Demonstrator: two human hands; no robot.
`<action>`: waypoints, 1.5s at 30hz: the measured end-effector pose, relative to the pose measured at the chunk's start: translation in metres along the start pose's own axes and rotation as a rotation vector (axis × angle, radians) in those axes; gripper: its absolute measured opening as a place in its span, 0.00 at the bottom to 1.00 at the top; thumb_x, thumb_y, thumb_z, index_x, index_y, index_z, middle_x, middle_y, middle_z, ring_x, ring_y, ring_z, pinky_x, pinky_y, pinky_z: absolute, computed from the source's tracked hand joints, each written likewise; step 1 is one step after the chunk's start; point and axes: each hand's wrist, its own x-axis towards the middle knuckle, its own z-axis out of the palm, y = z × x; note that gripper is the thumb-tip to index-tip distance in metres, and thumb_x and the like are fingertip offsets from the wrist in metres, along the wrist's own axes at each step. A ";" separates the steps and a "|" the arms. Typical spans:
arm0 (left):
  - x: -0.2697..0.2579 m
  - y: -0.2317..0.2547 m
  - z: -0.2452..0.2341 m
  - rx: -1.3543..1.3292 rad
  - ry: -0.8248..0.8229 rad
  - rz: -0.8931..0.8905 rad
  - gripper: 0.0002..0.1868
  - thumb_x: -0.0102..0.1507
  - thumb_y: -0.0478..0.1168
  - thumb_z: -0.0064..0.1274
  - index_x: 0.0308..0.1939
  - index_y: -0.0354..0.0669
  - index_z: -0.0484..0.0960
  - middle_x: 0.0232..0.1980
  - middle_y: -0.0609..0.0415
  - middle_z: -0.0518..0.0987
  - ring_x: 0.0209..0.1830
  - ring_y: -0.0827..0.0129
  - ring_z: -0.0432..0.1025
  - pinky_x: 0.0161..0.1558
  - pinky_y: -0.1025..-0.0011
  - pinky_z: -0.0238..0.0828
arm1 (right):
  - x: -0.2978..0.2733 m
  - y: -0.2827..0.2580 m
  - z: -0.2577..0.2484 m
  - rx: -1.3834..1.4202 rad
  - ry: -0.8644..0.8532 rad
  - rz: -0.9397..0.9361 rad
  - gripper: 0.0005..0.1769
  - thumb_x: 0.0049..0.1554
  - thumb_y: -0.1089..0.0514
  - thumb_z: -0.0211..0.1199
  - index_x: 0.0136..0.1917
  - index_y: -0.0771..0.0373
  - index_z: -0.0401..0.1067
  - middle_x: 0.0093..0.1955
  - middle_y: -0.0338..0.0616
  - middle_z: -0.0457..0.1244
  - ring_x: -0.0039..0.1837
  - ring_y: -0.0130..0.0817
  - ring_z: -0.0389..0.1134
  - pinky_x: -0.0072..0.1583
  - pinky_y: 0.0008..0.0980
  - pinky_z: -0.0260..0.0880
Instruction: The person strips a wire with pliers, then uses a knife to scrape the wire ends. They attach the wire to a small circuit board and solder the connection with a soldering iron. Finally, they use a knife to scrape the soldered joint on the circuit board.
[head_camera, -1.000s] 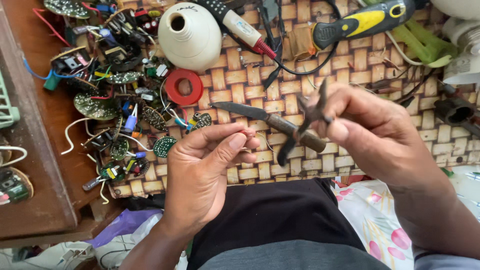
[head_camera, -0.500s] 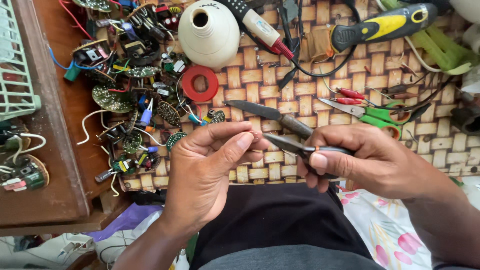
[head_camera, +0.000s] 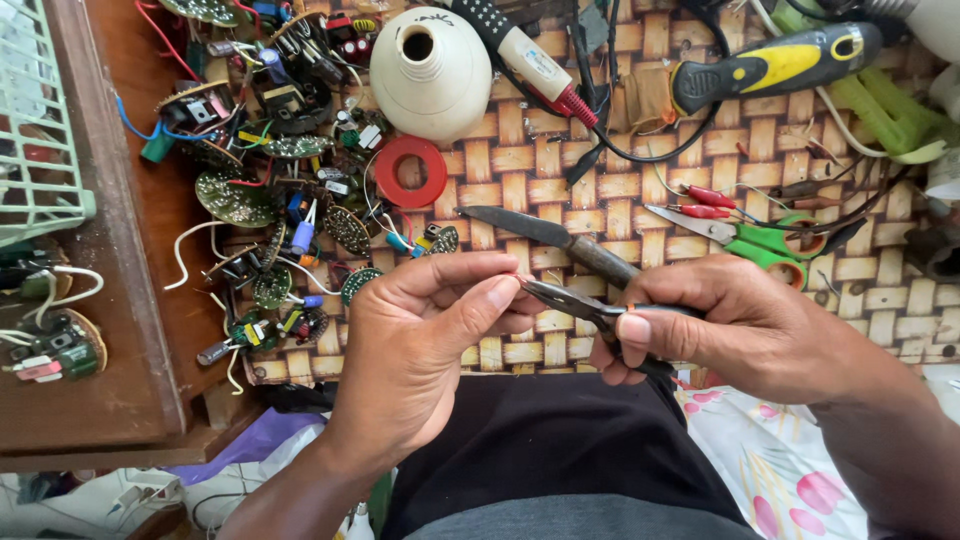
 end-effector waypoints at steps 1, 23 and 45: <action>0.000 0.000 0.000 0.000 -0.001 0.002 0.09 0.58 0.30 0.59 0.42 0.29 0.84 0.35 0.41 0.84 0.34 0.59 0.81 0.39 0.69 0.84 | 0.000 0.000 0.000 -0.001 0.000 -0.001 0.22 0.59 0.47 0.55 0.41 0.66 0.82 0.35 0.41 0.75 0.38 0.26 0.76 0.40 0.22 0.76; 0.003 0.001 -0.006 0.050 -0.022 0.002 0.10 0.58 0.31 0.58 0.43 0.30 0.84 0.33 0.39 0.85 0.34 0.57 0.82 0.39 0.68 0.83 | 0.005 0.007 -0.001 0.055 0.007 0.138 0.21 0.58 0.49 0.57 0.40 0.68 0.81 0.34 0.43 0.74 0.38 0.28 0.78 0.40 0.25 0.83; 0.007 0.001 -0.007 -0.047 0.000 -0.115 0.09 0.58 0.28 0.59 0.42 0.30 0.84 0.34 0.41 0.84 0.34 0.52 0.82 0.37 0.70 0.82 | 0.004 0.008 -0.003 0.007 0.026 0.176 0.21 0.57 0.47 0.58 0.37 0.65 0.80 0.32 0.40 0.73 0.37 0.24 0.76 0.40 0.23 0.82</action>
